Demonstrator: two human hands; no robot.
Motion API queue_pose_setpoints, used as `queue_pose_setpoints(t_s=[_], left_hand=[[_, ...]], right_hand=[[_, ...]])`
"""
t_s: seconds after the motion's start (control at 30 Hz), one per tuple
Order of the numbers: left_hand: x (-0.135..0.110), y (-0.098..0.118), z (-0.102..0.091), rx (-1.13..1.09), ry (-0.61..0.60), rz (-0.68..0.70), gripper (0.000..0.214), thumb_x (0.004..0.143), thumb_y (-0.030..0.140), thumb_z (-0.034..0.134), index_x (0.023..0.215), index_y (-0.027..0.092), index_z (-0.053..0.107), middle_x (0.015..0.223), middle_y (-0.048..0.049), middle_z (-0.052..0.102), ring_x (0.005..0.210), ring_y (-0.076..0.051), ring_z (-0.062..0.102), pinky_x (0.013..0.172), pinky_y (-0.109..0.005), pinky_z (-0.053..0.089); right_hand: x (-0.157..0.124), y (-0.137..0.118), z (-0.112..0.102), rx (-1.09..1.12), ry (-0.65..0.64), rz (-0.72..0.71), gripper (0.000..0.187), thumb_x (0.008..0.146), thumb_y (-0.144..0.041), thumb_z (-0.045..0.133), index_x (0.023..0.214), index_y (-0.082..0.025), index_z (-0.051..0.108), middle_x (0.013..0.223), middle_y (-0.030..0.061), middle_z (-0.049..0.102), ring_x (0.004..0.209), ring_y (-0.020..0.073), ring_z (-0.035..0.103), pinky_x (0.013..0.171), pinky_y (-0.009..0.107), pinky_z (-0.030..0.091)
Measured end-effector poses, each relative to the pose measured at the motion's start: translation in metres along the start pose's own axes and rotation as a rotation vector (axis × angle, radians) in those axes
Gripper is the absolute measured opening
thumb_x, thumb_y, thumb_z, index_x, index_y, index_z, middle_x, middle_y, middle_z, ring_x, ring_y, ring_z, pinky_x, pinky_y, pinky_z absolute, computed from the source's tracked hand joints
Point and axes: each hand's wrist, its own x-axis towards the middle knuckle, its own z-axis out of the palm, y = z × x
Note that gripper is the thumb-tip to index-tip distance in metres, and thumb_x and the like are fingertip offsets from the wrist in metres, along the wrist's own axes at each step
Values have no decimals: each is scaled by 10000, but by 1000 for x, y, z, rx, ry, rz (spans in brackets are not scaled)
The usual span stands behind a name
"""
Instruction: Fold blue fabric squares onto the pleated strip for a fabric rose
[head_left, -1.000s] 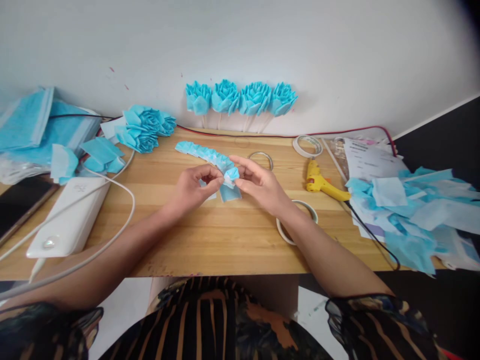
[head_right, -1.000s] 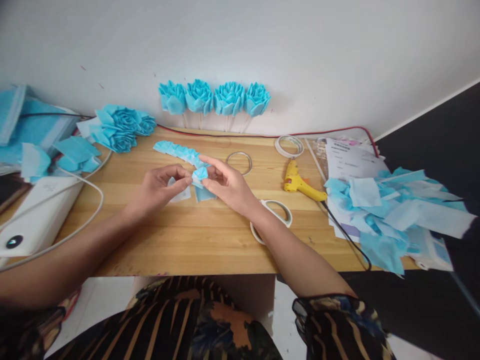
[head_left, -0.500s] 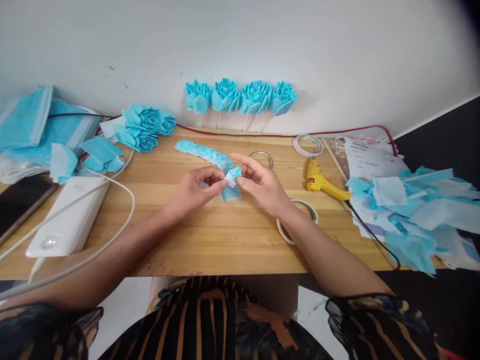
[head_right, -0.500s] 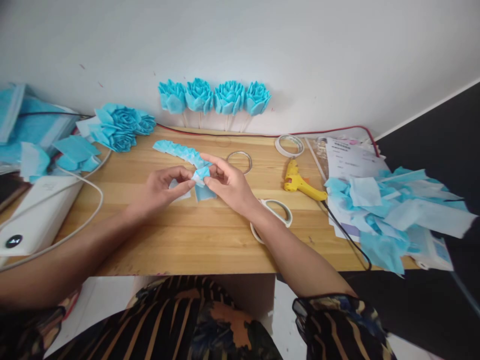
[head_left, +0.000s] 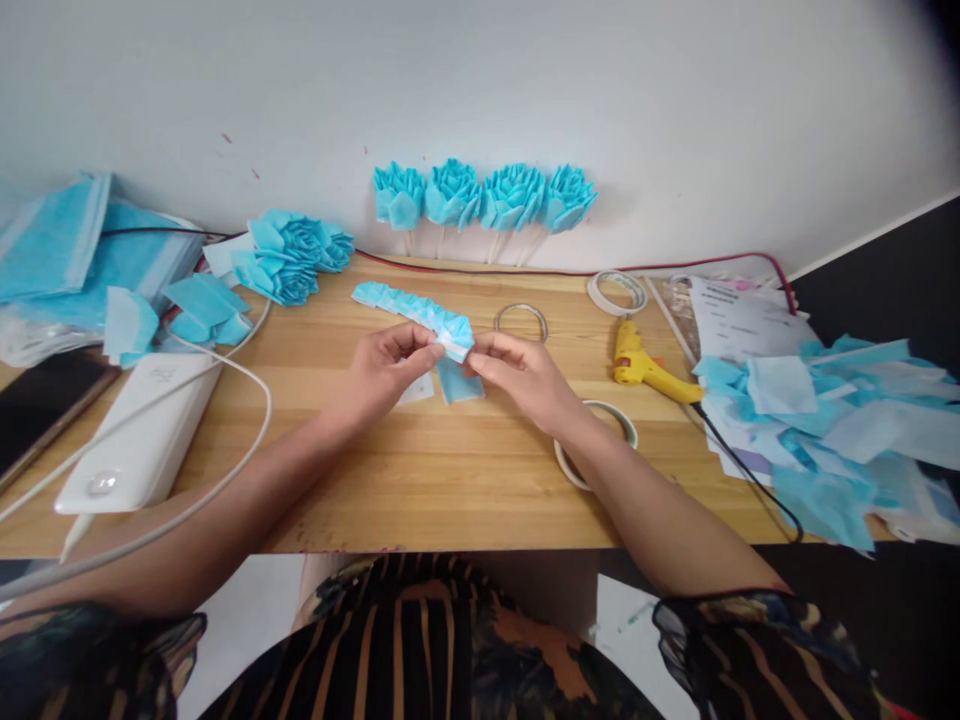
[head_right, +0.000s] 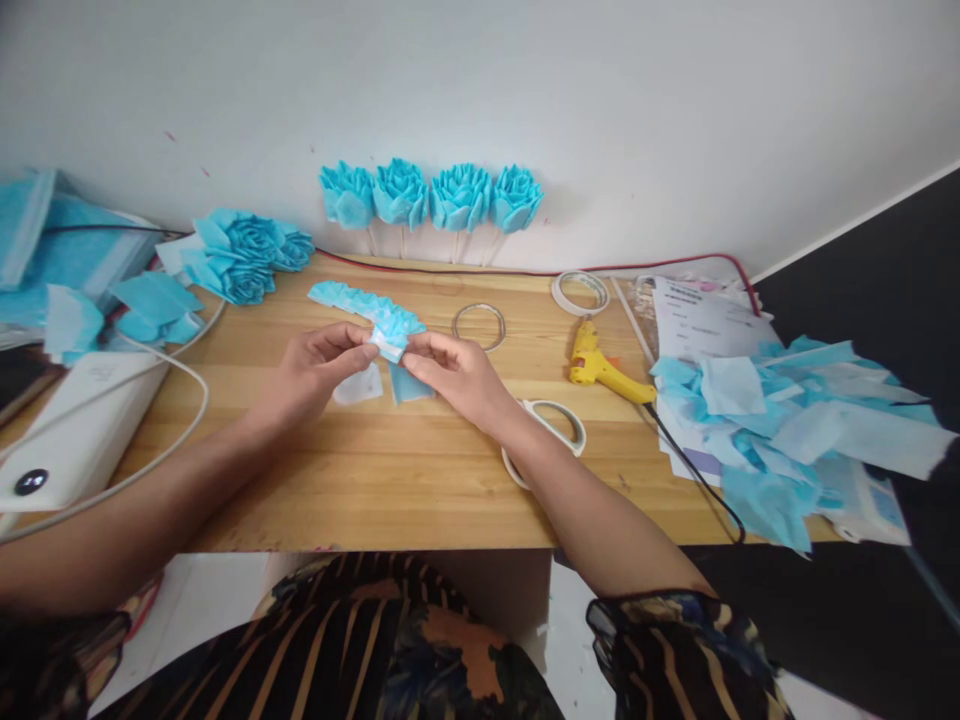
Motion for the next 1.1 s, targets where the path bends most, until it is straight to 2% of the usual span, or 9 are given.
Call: queue_pose_setpoints(t_s=[0.13,0.23,0.37,0.43,0.5,0.63,0.77,0.93,1.1], left_hand=[[0,-2,0,29,-27,11,203,799,367,673,745,187,598,650,17,562,550,-99,440,499,-242,333],[0,-2,-1,61,-23,37,205,800,365,671,731,186,599,642,20,553,549,-96,434,495,-241,329],[1,-2,-1,77,0,43,210,800,371,669,728,183,609,644,16,564,555,-98,442,499,-240,338],[2,-3,-1,91,19,56,201,796,366,668,729,184,617,635,15,570,561,-103,452,511,-243,356],[2,-5,0,122,33,87,184,791,348,668,718,184,627,633,10,588,582,-113,478,543,-250,388],[1,-6,2,169,7,151,176,796,331,668,698,185,656,667,-7,651,638,-135,543,622,-278,445],[-1,-5,2,195,-31,161,164,806,321,676,704,192,681,691,-8,681,660,-144,572,653,-287,464],[-1,-6,1,227,-31,168,141,816,297,666,729,191,699,715,-10,704,666,-143,591,656,-279,471],[-3,-8,3,314,-1,286,153,839,273,651,718,190,694,724,-23,719,660,-139,596,643,-273,462]], right_hand=[[0,1,1,-37,32,-17,189,836,-375,687,801,-192,654,760,-6,653,700,124,553,660,276,447],[1,2,1,-66,39,-18,206,834,-375,683,751,-194,630,724,-11,638,666,120,537,637,275,444],[-1,-1,1,-47,114,-62,157,863,-360,642,902,-211,671,795,-1,675,739,142,620,712,306,513],[-4,-5,3,-124,236,-171,139,894,-329,601,955,-226,671,805,-1,679,750,145,631,725,313,521],[-8,-8,6,-302,312,-332,98,910,-289,585,904,-234,667,778,-1,675,723,147,616,713,319,509],[-12,-9,12,-645,241,-583,156,935,-229,569,811,-241,662,764,21,706,730,174,613,732,354,484],[-9,-3,13,-770,262,-608,178,965,-211,547,869,-241,695,798,38,733,760,189,628,735,356,475],[-7,-1,10,-781,243,-605,181,977,-237,548,916,-240,718,827,45,753,773,191,651,737,353,489],[-8,0,10,-793,235,-589,174,972,-251,560,900,-242,719,825,43,759,766,190,656,731,352,492]])
